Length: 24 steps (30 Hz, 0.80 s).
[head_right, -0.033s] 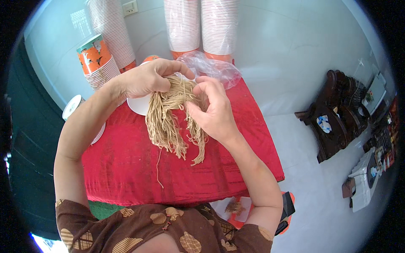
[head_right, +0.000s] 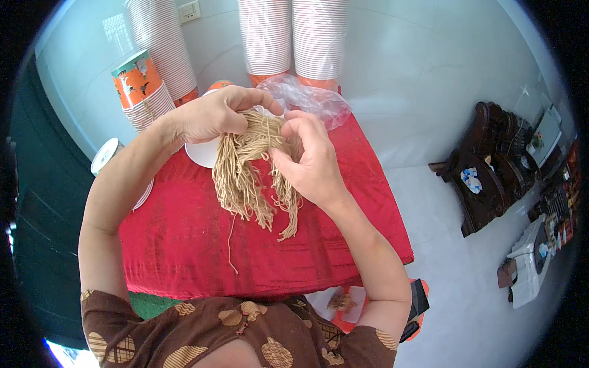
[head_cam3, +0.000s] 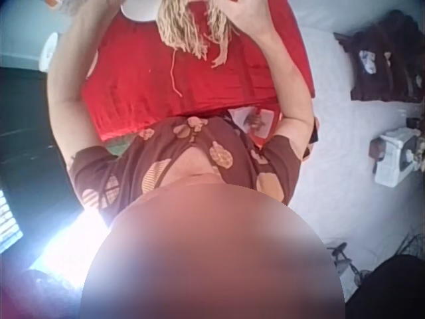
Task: Attaching strings to paper tubs in a manufacturing setting.
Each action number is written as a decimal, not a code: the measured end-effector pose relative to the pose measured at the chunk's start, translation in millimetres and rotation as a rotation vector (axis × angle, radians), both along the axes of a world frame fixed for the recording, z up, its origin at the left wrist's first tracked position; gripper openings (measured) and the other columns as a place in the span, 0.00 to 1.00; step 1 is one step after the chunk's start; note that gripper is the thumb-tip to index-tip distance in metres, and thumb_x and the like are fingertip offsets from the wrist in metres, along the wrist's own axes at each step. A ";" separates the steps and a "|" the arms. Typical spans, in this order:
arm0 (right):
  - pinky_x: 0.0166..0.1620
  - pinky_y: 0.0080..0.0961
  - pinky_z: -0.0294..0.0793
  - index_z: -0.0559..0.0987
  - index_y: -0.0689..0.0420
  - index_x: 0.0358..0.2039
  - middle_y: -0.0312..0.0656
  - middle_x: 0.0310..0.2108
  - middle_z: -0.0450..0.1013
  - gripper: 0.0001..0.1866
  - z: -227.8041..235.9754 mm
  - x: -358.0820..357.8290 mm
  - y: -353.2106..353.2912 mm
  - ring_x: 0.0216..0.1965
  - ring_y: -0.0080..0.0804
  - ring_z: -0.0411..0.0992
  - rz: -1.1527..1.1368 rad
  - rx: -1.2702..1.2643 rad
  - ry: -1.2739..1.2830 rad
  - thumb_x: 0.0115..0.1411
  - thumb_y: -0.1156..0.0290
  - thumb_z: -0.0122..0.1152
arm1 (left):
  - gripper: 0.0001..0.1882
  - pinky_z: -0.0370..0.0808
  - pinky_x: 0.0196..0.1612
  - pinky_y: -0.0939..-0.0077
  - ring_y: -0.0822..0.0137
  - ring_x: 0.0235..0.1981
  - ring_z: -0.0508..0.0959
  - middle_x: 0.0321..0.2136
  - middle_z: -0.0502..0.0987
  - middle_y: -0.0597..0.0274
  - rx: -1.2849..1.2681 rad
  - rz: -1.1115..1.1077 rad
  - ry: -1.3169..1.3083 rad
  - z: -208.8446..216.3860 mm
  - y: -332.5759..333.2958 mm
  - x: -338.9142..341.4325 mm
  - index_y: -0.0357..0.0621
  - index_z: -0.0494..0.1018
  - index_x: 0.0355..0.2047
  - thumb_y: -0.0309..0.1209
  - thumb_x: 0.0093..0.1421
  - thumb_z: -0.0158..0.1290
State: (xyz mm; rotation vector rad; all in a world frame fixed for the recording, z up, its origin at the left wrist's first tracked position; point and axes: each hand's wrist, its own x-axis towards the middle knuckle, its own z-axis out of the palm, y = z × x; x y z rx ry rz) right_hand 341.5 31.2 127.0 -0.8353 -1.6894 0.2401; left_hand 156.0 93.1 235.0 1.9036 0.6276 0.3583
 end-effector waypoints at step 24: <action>0.41 0.18 0.73 0.74 0.63 0.45 0.34 0.37 0.74 0.15 27.2 31.2 21.5 0.37 0.17 0.71 0.390 -0.369 0.199 0.56 0.82 0.52 | 0.20 0.70 0.46 0.79 0.74 0.40 0.76 0.37 0.79 0.63 -0.015 0.067 -0.017 -40.0 13.5 -14.2 0.31 0.75 0.44 0.14 0.50 0.44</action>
